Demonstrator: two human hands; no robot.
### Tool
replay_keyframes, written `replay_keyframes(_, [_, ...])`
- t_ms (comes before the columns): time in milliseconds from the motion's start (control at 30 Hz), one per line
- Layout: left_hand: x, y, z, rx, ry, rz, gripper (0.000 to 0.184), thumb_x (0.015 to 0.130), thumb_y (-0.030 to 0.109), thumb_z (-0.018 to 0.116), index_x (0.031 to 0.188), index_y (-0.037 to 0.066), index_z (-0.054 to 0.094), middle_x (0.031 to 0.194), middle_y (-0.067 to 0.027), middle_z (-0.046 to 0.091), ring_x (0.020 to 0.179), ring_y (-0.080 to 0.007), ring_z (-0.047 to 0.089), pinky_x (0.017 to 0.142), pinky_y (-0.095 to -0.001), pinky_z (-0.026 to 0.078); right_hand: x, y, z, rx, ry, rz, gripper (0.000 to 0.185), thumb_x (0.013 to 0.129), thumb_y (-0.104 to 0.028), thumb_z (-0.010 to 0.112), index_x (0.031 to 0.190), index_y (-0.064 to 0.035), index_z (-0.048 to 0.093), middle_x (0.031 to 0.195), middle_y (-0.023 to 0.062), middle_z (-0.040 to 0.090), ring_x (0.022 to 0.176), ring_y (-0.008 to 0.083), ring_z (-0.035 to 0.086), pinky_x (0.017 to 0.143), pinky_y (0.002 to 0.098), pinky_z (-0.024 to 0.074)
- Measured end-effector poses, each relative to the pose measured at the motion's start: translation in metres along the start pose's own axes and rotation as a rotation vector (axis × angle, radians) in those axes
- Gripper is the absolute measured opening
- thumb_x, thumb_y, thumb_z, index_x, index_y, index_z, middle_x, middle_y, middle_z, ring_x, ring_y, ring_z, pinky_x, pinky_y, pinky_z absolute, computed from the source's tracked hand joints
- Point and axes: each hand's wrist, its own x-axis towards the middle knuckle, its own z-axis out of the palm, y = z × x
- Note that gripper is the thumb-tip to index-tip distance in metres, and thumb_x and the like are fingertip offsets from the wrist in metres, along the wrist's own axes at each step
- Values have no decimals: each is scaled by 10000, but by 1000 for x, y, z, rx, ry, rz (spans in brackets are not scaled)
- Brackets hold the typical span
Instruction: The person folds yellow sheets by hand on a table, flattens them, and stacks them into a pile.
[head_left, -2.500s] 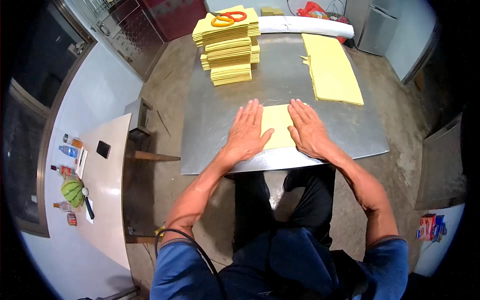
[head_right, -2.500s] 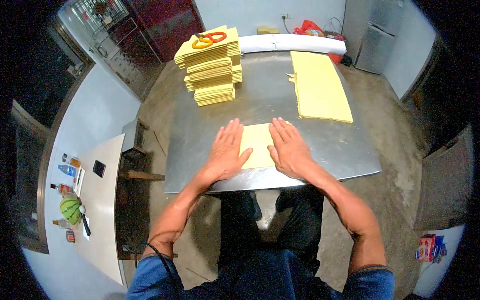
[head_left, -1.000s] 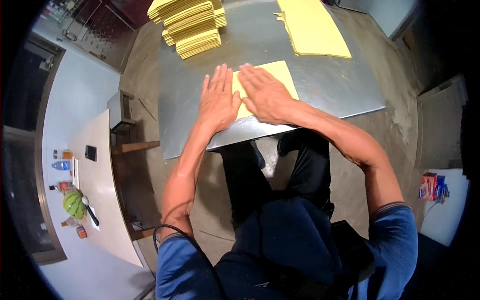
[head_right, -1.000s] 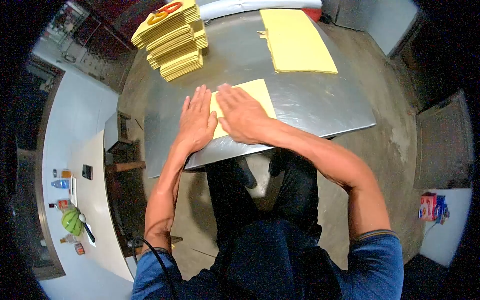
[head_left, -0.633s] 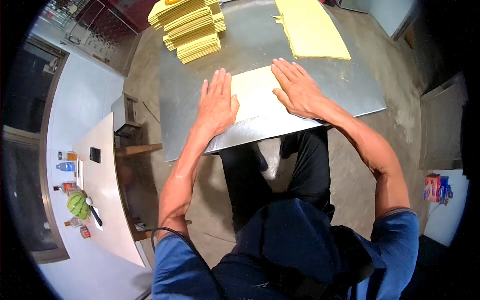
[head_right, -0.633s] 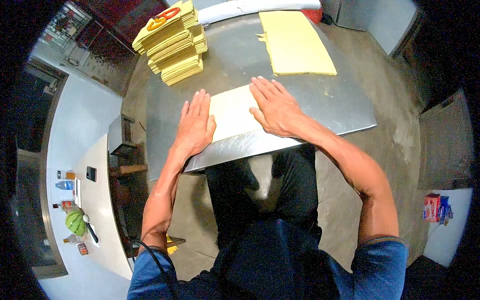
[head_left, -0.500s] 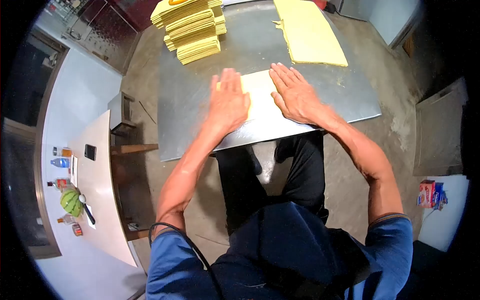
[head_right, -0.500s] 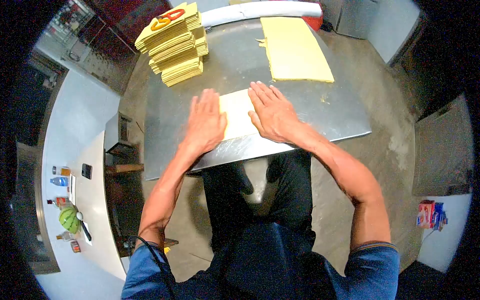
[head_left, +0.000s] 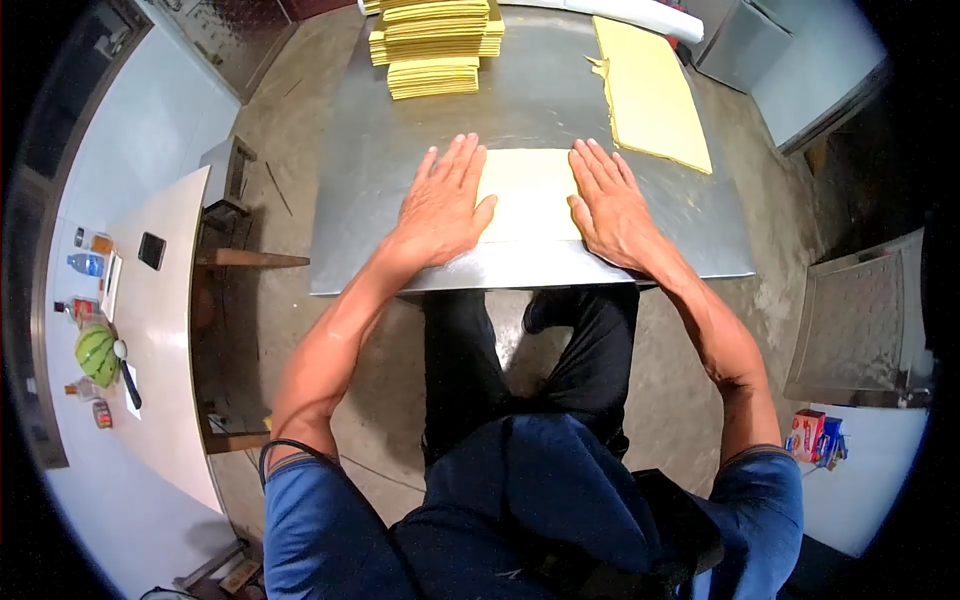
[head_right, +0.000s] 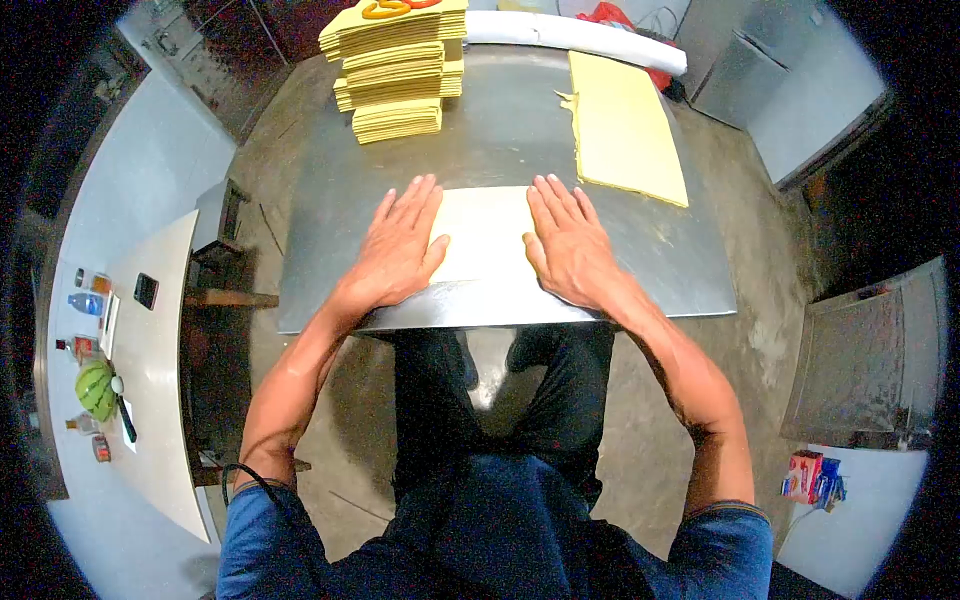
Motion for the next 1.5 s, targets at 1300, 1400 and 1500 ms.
replay_keyframes(1300, [-12,-8,3,79,-26,-15,701,1113,348,416,1672,-49,270,1768,-237,235,1662,-346,178,1354,-498,121,38,-42,34,84,93,-106,681,1119,-371,411,1600,110,374,1706,303,331,1634,393,255,1342,499,185])
replay_keyframes(1400, [-10,-11,4,77,-11,8,682,1107,311,405,1671,-50,271,1769,-239,232,1661,-351,183,1354,-500,121,61,-81,30,103,54,-157,720,1111,-405,420,1615,105,354,1718,302,309,1631,409,252,1347,495,176])
replay_keyframes(1500, [-12,-13,2,89,-27,16,678,1104,299,395,1671,-50,270,1769,-242,230,1659,-355,188,1354,-501,121,57,-75,28,135,68,-174,698,1118,-385,438,1616,97,358,1726,274,310,1638,378,241,1354,474,167])
